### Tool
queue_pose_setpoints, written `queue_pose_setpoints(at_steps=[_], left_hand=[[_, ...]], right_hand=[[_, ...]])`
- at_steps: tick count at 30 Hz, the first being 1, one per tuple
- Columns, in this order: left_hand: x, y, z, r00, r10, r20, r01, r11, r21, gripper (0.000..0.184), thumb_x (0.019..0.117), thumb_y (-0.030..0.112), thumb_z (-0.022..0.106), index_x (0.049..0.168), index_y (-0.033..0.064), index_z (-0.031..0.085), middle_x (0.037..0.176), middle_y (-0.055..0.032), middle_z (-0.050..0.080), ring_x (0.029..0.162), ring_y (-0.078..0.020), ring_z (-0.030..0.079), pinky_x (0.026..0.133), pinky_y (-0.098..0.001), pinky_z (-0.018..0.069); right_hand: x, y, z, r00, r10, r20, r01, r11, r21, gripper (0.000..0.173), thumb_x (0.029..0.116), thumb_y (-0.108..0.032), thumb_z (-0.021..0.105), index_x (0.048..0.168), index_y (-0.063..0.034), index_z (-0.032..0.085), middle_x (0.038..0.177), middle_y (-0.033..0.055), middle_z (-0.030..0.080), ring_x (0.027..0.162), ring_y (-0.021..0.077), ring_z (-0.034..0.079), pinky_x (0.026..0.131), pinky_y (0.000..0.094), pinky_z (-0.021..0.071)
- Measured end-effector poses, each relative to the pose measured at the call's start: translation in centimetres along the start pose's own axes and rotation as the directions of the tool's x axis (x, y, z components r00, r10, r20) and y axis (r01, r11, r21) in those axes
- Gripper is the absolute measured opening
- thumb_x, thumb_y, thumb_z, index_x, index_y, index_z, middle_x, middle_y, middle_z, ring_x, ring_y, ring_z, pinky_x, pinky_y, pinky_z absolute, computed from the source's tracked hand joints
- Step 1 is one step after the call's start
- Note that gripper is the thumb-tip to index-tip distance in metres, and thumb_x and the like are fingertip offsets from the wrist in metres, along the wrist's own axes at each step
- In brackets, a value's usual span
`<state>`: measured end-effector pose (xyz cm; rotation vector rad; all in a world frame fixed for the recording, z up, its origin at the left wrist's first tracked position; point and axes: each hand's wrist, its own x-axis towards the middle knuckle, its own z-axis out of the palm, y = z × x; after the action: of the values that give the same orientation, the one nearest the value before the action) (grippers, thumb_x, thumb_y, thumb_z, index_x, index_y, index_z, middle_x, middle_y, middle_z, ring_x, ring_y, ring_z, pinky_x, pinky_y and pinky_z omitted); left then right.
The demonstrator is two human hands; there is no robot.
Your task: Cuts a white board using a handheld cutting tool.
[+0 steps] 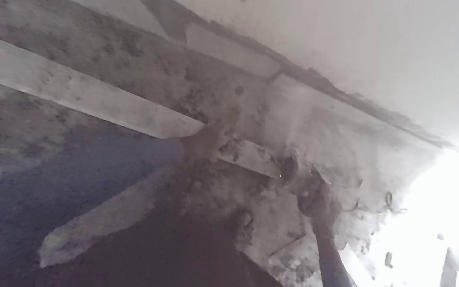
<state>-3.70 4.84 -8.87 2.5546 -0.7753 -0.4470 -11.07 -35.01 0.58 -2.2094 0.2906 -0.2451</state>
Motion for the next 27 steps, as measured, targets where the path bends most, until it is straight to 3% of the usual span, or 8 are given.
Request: queue_pose_setpoints(at_steps=[3,5,10,13,17,20,23,27], left_hand=[[0.0,0.7,-1.0,0.997,-0.049,0.067,0.050,0.999,-0.015,0.089,0.0721,0.032,0.090,0.151,0.0173,0.050,0.145,-0.0201,0.050,0.137,-0.0413,0.044,0.112,-0.0570,0.0382],[-0.2,0.7,-1.2,0.996,-0.058,0.063,0.061,0.997,-0.049,0.088,0.0727,0.029,0.090,0.151,0.0163,0.050,0.143,-0.0205,0.051,0.136,-0.0422,0.045,0.110,-0.0568,0.0408],[0.0,1.2,-2.2,0.978,-0.088,0.192,0.093,0.996,-0.017,0.096,0.0744,0.033,0.089,0.156,0.0182,0.040,0.151,-0.0216,0.044,0.143,-0.0439,0.036,0.117,-0.0586,0.0307],[0.1,1.3,-2.2,0.978,-0.086,0.192,0.092,0.996,-0.021,0.096,0.0750,0.035,0.089,0.157,0.0199,0.041,0.153,-0.0194,0.043,0.144,-0.0418,0.036,0.118,-0.0590,0.0293],[0.1,1.5,-2.3,0.972,-0.103,0.209,0.107,0.994,-0.007,0.096,0.0762,0.040,0.088,0.157,0.0219,0.039,0.158,-0.0169,0.039,0.146,-0.0395,0.035,0.119,-0.0591,0.0271],[-0.1,1.3,-2.1,0.978,-0.089,0.188,0.092,0.996,-0.011,0.091,0.0766,0.038,0.087,0.155,0.0184,0.044,0.153,-0.0167,0.045,0.143,-0.0381,0.039,0.118,-0.0571,0.0288],[-0.2,1.1,-2.4,0.981,-0.079,0.177,0.082,0.997,-0.013,0.089,0.0791,0.037,0.086,0.155,0.0175,0.044,0.152,-0.0174,0.046,0.143,-0.0381,0.039,0.119,-0.0568,0.0277],[-0.6,1.3,-2.2,0.993,-0.066,0.097,0.071,0.996,-0.051,0.097,0.0706,0.031,0.092,0.155,0.0207,0.045,0.151,-0.0175,0.045,0.140,-0.0392,0.041,0.117,-0.0562,0.0313]], right_hand=[[0.0,0.5,-0.1,0.999,-0.019,-0.031,0.018,0.999,-0.043,0.046,0.1054,-0.033,0.042,0.088,-0.0008,0.069,0.070,-0.0008,0.066,0.060,0.0066,0.064,0.059,0.0292,0.0589],[-0.1,0.4,-0.1,1.000,-0.008,-0.023,0.007,0.998,-0.063,0.044,0.1055,-0.033,0.042,0.089,-0.0013,0.069,0.068,-0.0020,0.064,0.057,0.0058,0.061,0.056,0.0281,0.0570],[-0.8,-0.4,-0.3,1.000,0.029,-0.007,-0.029,1.000,-0.009,0.042,0.1054,-0.033,0.043,0.091,-0.0015,0.067,0.063,-0.0034,0.062,0.051,0.0066,0.060,0.051,0.0282,0.0561],[-1.2,-0.5,-0.3,0.999,0.046,-0.011,-0.045,0.998,0.037,0.040,0.1058,-0.030,0.043,0.084,-0.0048,0.066,0.059,-0.0044,0.061,0.048,0.0068,0.058,0.047,0.0275,0.0545],[-1.4,-0.5,-0.6,0.999,0.037,0.009,-0.038,0.999,0.029,0.045,0.1069,-0.033,0.041,0.085,-0.0044,0.067,0.059,-0.0021,0.060,0.047,0.0096,0.057,0.045,0.0302,0.0537],[-1.7,-0.3,-0.5,0.998,0.065,-0.014,-0.065,0.998,0.015,0.045,0.1070,-0.033,0.041,0.080,-0.0054,0.065,0.056,-0.0030,0.057,0.045,0.0086,0.055,0.044,0.0294,0.0522],[-1.8,-0.3,-0.5,0.999,0.048,-0.005,-0.048,0.999,-0.011,0.045,0.1071,-0.034,0.039,0.084,-0.0049,0.066,0.057,-0.0040,0.058,0.045,0.0077,0.055,0.045,0.0282,0.0524],[-1.6,0.5,-1.1,0.998,-0.024,0.065,0.023,1.000,0.010,0.047,0.1081,-0.032,0.037,0.104,-0.0012,0.072,0.065,0.0007,0.064,0.048,0.0116,0.058,0.046,0.0319,0.0548]])
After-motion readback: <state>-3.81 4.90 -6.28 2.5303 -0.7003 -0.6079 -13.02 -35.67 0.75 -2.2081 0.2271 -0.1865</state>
